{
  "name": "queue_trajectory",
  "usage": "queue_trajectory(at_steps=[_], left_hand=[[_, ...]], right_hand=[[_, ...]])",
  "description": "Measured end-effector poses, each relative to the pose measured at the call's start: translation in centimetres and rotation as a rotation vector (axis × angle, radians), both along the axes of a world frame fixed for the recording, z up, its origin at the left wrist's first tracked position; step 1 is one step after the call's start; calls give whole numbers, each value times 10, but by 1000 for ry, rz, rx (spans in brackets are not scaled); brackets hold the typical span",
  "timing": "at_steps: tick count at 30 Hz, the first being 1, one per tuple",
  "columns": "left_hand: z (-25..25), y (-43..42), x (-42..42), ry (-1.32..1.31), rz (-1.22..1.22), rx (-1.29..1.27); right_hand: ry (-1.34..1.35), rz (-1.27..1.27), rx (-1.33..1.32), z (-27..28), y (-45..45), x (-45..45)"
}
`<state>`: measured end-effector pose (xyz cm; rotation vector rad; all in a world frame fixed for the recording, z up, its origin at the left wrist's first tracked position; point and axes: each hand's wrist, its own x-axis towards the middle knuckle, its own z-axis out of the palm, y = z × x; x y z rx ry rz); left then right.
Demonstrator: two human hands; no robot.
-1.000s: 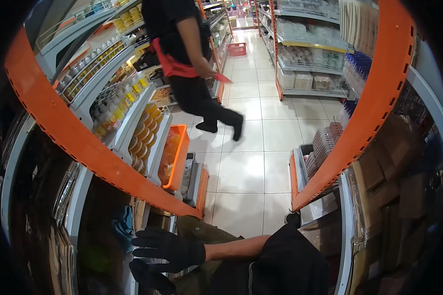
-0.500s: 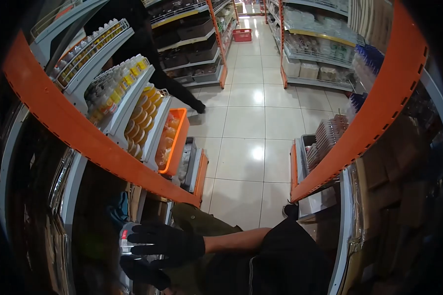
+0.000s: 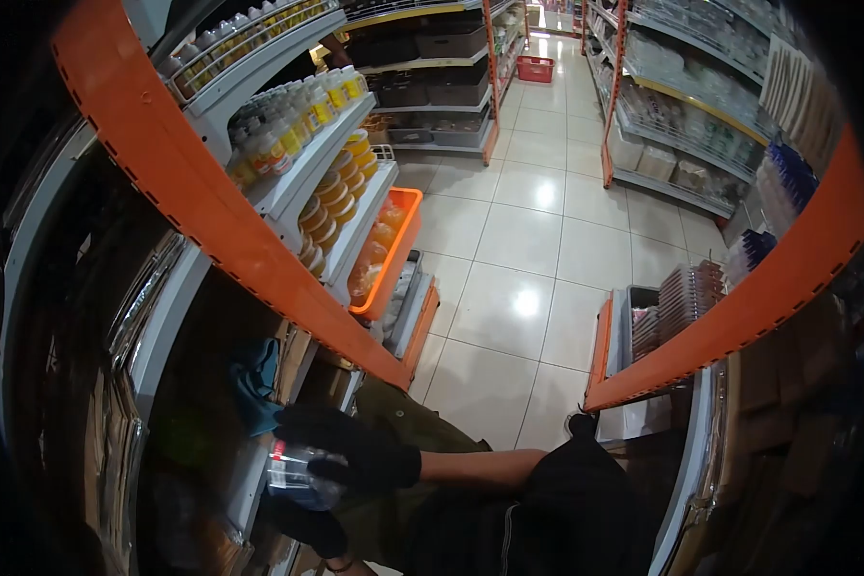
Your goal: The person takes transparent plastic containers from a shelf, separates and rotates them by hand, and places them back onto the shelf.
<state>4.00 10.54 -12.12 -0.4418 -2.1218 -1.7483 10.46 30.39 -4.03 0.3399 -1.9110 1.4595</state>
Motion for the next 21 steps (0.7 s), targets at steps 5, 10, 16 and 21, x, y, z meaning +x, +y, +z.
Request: queue_trajectory(at_steps=[5, 10, 16, 21], left_hand=[[5, 0, -2, 57, -128, -159], [-1, 6, -17, -96, -320, -47], [20, 22, -4, 31, -101, -195], [43, 23, -12, -138, -226, -268]], right_hand=[[-357, 269, -708, -28, 5, -5], [-448, 573, -1340, -46, -2, -15], [-417, 41, -537, -26, 29, -15], [-305, -150, 331, 2, 29, -11]])
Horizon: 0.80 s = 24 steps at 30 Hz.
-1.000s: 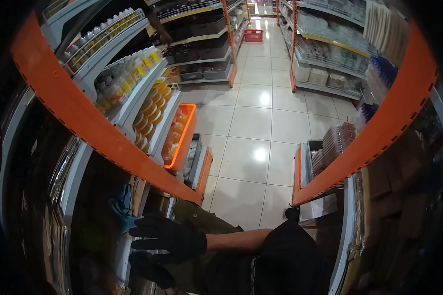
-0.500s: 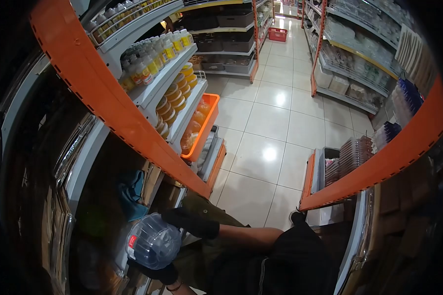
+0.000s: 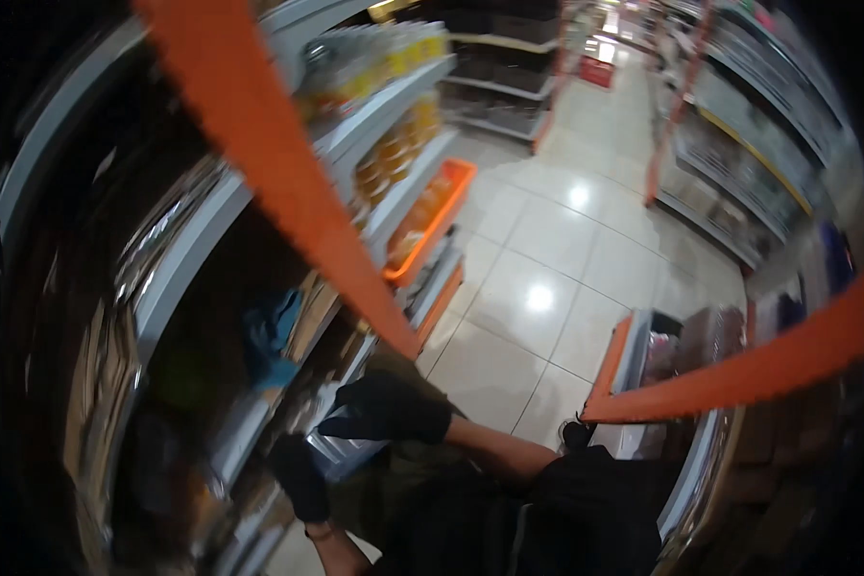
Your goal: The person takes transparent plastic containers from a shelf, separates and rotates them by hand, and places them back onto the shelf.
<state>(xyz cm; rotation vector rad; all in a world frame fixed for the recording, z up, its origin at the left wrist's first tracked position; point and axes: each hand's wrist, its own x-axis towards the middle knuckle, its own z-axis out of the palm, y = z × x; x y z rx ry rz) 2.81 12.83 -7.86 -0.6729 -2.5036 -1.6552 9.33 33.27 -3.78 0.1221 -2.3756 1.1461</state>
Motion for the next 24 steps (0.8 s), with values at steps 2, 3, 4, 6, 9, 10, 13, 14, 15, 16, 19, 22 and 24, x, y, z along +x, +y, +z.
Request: queue_trajectory(at_steps=[2, 3, 4, 6, 9, 10, 13, 14, 15, 16, 19, 22, 24], left_hand=[[31, 11, 7, 4, -137, -70], [32, 12, 7, 105, -124, -71], [29, 9, 6, 206, -110, -82], [24, -7, 4, 4, -92, 15], [16, -8, 4, 306, 147, 49], [17, -13, 3, 219, 57, 123], [32, -24, -3, 325, -193, -149], [23, -22, 0, 517, -219, -364], [21, -21, 7, 459, -172, -302], [21, -19, 9, 416, -125, -242], [22, -24, 11, 452, 66, 9], [34, -36, 3, 447, 149, 66], [50, -42, -1, 218, -7, -137]], right_hand=[[6, 82, 98, -9, -5, 1], [51, 100, -15, -15, -12, 0], [85, 117, -133, -21, -20, -2], [-54, 178, -412, -29, -22, -6], [69, -107, -188, -40, -32, -13], [16, -97, -261, -32, -36, -12], [-149, 89, -196, -5, -34, -18], [-90, 103, -31, -2, -41, -20], [-41, 104, 12, -1, -46, -19], [21, 101, 51, 0, -50, -21], [-58, 15, -47, -5, -52, -21], [63, 47, -531, -31, -59, -34], [-102, 20, 1, -24, -54, -29]])
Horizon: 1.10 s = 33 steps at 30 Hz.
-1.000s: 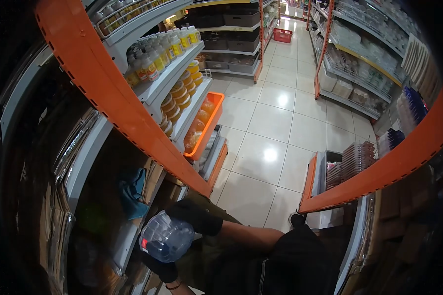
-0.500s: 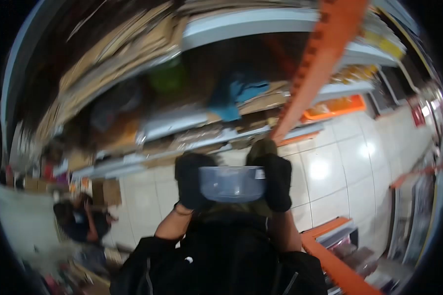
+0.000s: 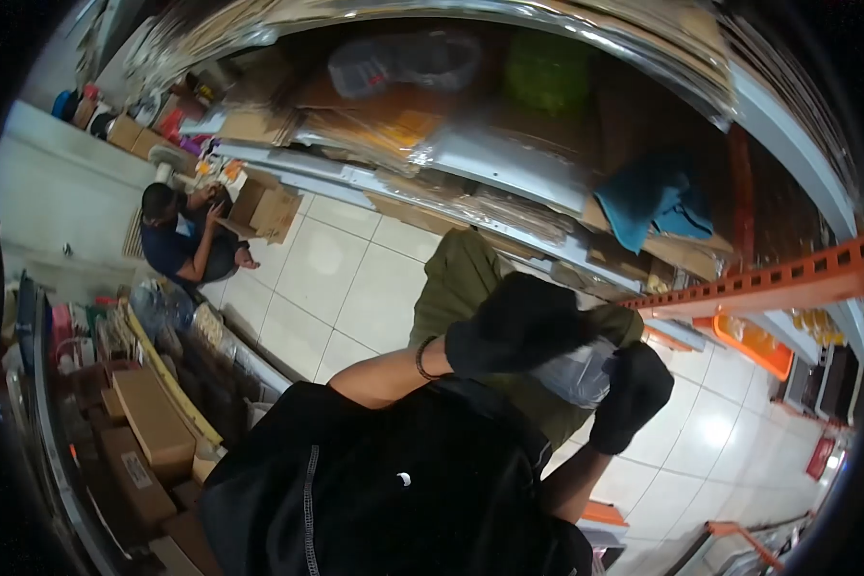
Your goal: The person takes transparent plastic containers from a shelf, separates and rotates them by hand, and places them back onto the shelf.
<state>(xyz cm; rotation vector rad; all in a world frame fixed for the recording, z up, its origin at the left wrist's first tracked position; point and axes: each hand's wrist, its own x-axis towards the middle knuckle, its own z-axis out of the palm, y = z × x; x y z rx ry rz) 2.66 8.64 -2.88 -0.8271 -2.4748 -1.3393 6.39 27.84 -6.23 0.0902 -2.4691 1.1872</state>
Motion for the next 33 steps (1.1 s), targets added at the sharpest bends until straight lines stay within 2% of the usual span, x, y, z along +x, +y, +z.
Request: queue_trajectory(at_steps=[1, 4, 5, 8, 9, 12, 13, 16, 17, 18, 19, 21, 22, 23, 25, 26, 27, 29, 31, 33], left_hand=[[-14, 3, 1, -15, 22, 45], [-21, 5, 8, 137, -2, 79], [-18, 3, 8, 118, -8, 5], [-22, -2, 6, 260, 170, 137], [-25, -1, 3, 350, 197, 167], [-21, 7, -1, 302, -36, 100], [-20, 8, 2, 301, -26, 107], [-14, 8, 2, 319, -2, 129], [-26, 12, 5, 149, 64, 437], [-49, 17, 6, -24, 124, 733], [-50, 12, 2, -274, 66, 894], [-54, 2, -7, -774, 55, 1310], [-66, -2, -17, -1009, -107, 1500], [-73, 0, -17, -1093, -154, 1550], [-58, 2, -10, -1266, -225, 1643], [-65, 2, -4, -1049, -42, 1338], [-72, 1, 3, -820, 110, 1030], [-81, -3, 3, -640, 117, 623], [-72, -22, -6, -751, -124, 421], [-59, -20, -2, -546, -156, 246]], right_hand=[[41, 169, 143, 1, 0, -4], [75, 165, 169, 15, -17, -6], [44, 158, 53, 9, -12, -4], [347, -87, -401, 0, -27, -6], [270, -135, -72, 3, -19, -5], [7, 45, 234, 7, -10, 0], [99, 60, 254, 9, -16, 0], [81, 35, -91, 12, -21, 2], [128, 12, -72, 10, -16, 2], [168, 32, 63, 7, -4, 5], [21, -27, 106, -3, 3, 8], [-123, 16, -172, -19, 9, 18], [-92, 56, -327, -8, -7, 14], [-58, 99, -481, 4, -22, 10], [43, 125, -493, 9, -35, 5], [63, 106, -511, 9, -36, 4], [-36, 94, -549, 5, -33, 3], [-233, 73, -620, -7, -23, 0], [-212, 102, -511, -13, -18, -2], [-233, 155, -412, -12, -15, -7]])
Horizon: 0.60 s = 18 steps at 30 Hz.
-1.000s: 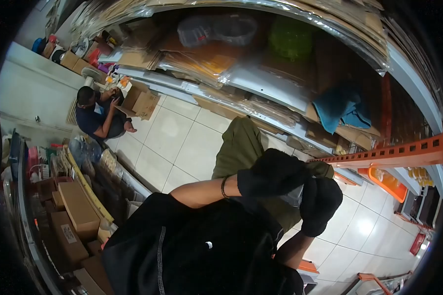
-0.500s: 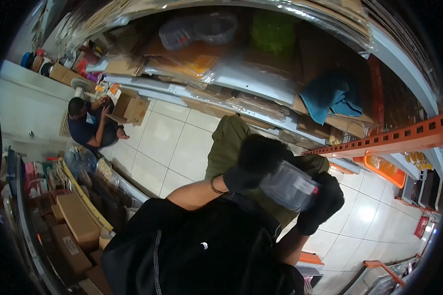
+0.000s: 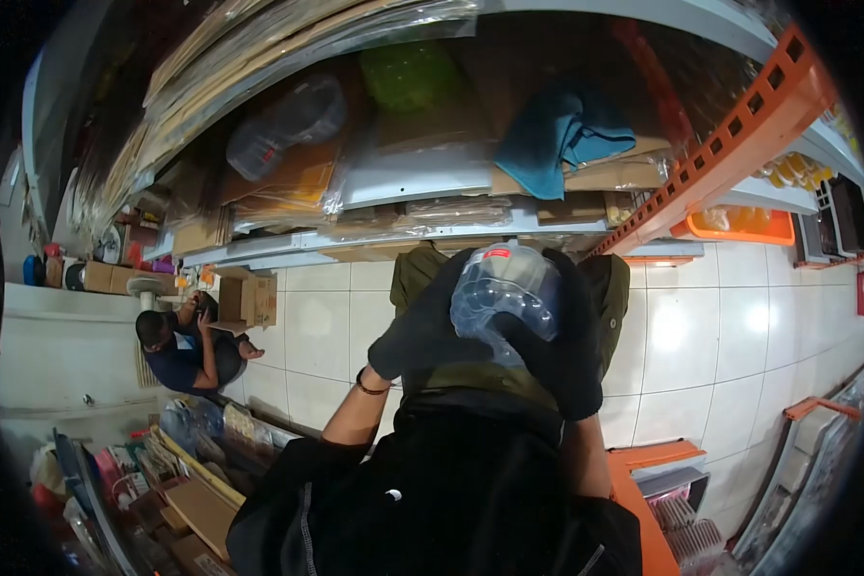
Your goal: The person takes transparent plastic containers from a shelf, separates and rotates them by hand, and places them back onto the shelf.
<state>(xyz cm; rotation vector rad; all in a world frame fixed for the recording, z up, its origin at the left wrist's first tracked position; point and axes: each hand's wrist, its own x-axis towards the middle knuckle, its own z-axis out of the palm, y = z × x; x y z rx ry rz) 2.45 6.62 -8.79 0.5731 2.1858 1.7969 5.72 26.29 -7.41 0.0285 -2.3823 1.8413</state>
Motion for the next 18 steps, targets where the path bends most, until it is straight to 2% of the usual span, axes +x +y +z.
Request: queue_trajectory(at_steps=[1, 2, 5, 7, 8, 9, 10, 11, 13, 14, 15, 16, 18], left_hand=[[5, -1, 2, 112, -16, -73], [2, -4, 1, 63, 3, -123], [7, -23, -8, 199, 166, -232], [6, -43, -23, 324, 466, -245], [-3, -68, -36, 546, 632, -431], [23, -70, -42, 559, 813, -585], [39, -84, -58, 896, 806, -707], [49, -103, -72, 849, 763, -783], [76, -129, -109, 1162, 674, -878], [82, -140, -123, 1206, 656, -1034], [86, -155, -142, 1097, 593, -1034], [83, -166, -161, 1227, 625, -1083], [79, -178, -196, 1258, 605, -1083]], right_hand=[[28, 1, 13, 1, -1, -1], [57, 6, 25, 2, -4, -1], [116, -56, 0, 6, -14, -4], [122, -98, -1, 5, -13, -5], [117, -104, 14, 2, -10, -6], [110, -105, 29, -3, -8, -6], [125, -77, 48, -11, -4, -6], [142, -50, 68, -22, -1, -6], [135, 19, 130, -35, -1, -5], [117, 60, 174, -38, -2, -4], [100, 105, 208, -40, -4, -3], [84, 149, 242, -42, -6, -2], [64, 249, 300, -48, -11, 4]])
